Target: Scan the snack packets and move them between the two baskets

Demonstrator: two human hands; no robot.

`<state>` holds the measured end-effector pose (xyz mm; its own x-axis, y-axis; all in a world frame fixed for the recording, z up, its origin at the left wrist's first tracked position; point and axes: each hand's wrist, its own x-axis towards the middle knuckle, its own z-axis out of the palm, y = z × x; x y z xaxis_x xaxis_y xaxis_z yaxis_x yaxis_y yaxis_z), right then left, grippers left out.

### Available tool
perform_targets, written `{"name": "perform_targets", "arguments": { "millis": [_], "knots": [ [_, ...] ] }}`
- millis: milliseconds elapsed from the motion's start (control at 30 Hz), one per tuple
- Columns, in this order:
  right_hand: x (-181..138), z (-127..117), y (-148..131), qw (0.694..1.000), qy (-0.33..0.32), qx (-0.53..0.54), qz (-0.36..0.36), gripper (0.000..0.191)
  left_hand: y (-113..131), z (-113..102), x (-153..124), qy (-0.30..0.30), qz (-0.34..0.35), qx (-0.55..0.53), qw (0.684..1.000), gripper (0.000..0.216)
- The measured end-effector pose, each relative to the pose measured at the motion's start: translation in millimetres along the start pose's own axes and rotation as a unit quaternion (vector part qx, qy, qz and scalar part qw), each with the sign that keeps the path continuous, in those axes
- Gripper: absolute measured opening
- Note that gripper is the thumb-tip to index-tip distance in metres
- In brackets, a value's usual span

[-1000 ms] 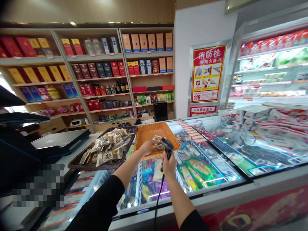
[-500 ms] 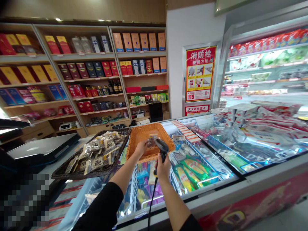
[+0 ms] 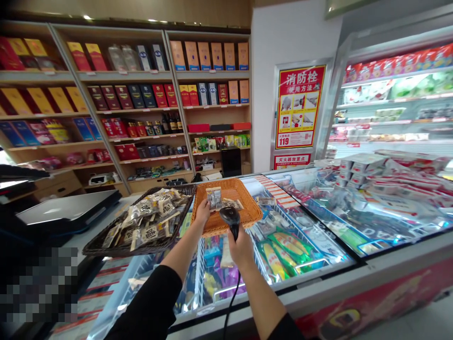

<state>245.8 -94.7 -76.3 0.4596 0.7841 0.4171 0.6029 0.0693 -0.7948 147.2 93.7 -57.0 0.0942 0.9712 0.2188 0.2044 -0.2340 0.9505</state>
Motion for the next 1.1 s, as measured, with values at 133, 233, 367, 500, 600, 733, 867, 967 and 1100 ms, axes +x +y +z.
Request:
{"name": "perform_targets", "arguments": {
  "millis": [133, 233, 367, 500, 600, 733, 867, 967, 1100],
  "knots": [
    [1, 0, 2, 1.0, -0.007, 0.007, -0.001, 0.035, -2, -1, 1, 0.001, 0.002, -0.01, 1.0, 0.022],
    [1, 0, 3, 1.0, -0.007, 0.01, 0.001, 0.034, -2, -1, 0, 0.006, 0.018, -0.011, 1.0, 0.021],
    [0, 2, 2, 0.998, -0.026, 0.045, -0.021, 0.032, 8, 2, -6, 0.022, 0.076, -0.004, 0.997, 0.022],
    [-3, 5, 0, 0.993, -0.055, 0.092, -0.056, 0.032, 36, -8, -21, 0.086, 0.156, 0.041, 0.983, 0.028],
    [-4, 6, 0, 0.993, -0.045, 0.109, -0.029, 0.034, 60, -45, -36, 0.165, 0.204, 0.129, 0.956, 0.034],
    [-5, 7, 1, 0.992, -0.046, 0.113, -0.015, 0.036, 75, -126, -54, 0.221, 0.248, 0.311, 0.89, 0.039],
    [-7, 9, 2, 0.991, -0.054, 0.12, -0.017, 0.035, 65, -193, -57, 0.151, 0.162, 0.468, 0.856, 0.032],
    [-5, 8, 2, 0.988, -0.05, 0.149, 0.004, 0.034, 58, -211, -50, 0.058, 0.131, 0.498, 0.855, 0.032],
    [9, -6, 3, 0.979, -0.025, 0.199, 0.047, 0.035, 68, -189, -41, 0.074, 0.188, 0.483, 0.852, 0.037]
  ]
}}
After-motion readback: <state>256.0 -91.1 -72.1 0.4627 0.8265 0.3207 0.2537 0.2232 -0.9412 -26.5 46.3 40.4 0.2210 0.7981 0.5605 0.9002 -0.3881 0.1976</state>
